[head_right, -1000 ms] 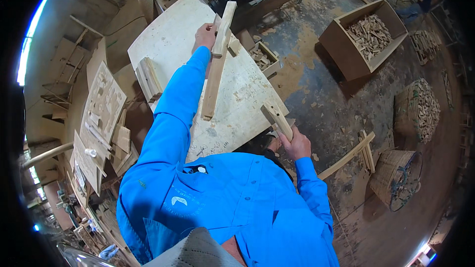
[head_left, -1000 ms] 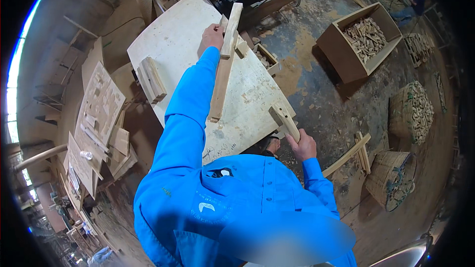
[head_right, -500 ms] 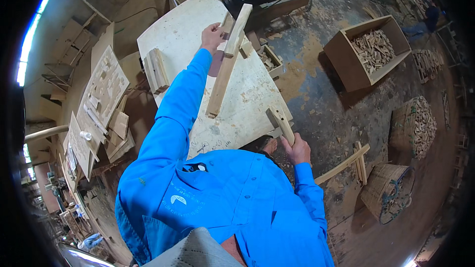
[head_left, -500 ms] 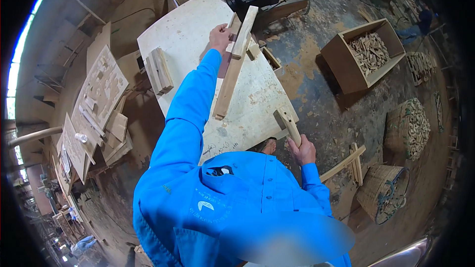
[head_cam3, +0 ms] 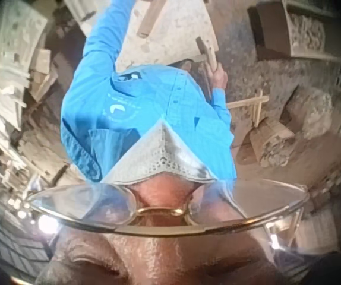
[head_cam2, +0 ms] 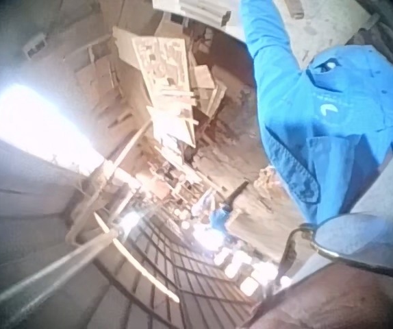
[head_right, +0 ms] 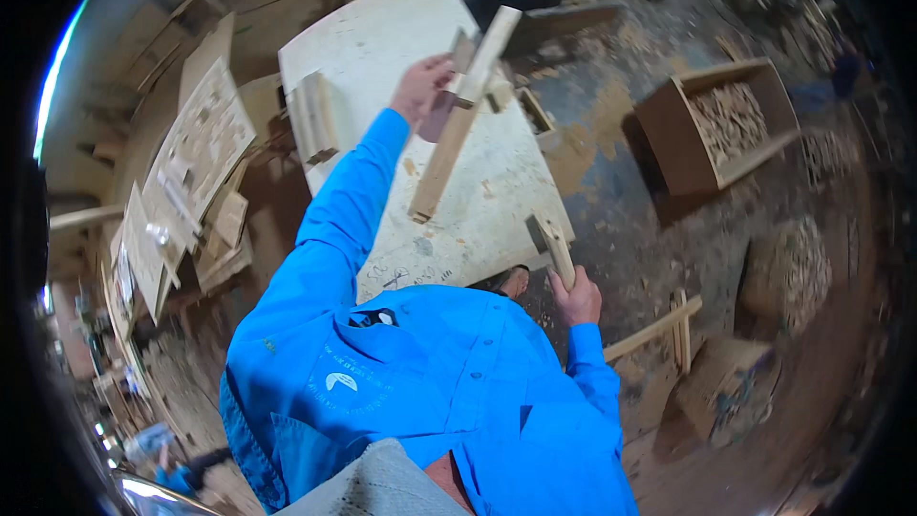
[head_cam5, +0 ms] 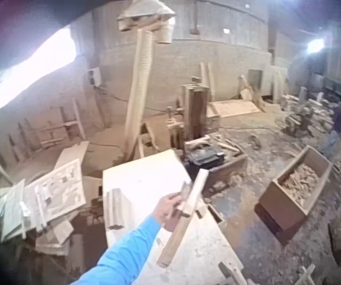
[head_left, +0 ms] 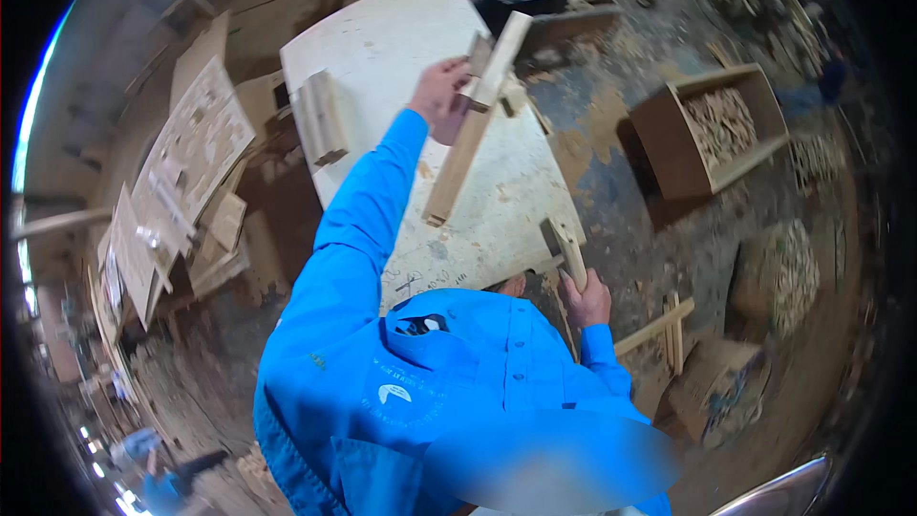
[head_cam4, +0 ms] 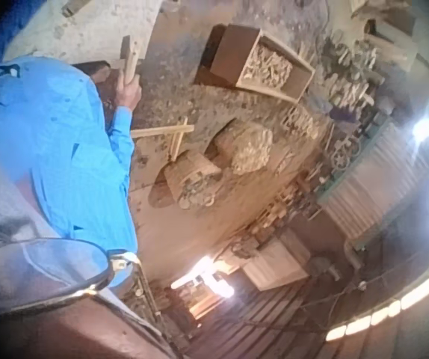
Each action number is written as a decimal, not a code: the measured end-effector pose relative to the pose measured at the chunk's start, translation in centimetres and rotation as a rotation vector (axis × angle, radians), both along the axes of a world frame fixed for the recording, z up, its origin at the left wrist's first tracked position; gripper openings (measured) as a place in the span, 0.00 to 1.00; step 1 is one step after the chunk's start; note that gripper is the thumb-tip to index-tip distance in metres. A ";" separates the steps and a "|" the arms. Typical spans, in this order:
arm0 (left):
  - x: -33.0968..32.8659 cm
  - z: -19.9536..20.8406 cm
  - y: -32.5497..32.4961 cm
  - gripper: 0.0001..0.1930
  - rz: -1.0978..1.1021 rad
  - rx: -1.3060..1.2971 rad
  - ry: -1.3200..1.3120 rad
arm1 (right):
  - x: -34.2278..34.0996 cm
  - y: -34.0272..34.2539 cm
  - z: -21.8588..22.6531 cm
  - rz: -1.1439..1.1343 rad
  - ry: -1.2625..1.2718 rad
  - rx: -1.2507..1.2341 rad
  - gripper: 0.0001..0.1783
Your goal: The person shapes wooden pieces by positioning them against a wooden guide and sanding them on a sanding machine one by one.
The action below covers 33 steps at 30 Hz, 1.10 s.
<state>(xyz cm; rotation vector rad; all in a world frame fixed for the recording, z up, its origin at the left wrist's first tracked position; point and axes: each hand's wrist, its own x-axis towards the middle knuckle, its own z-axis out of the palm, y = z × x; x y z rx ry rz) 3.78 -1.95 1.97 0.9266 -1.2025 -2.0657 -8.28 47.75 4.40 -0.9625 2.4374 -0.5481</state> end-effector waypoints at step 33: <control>12.8 0.6 20.4 0.18 0.298 0.038 0.111 | -3.0 -9.7 -12.1 -0.072 -0.835 -0.338 0.37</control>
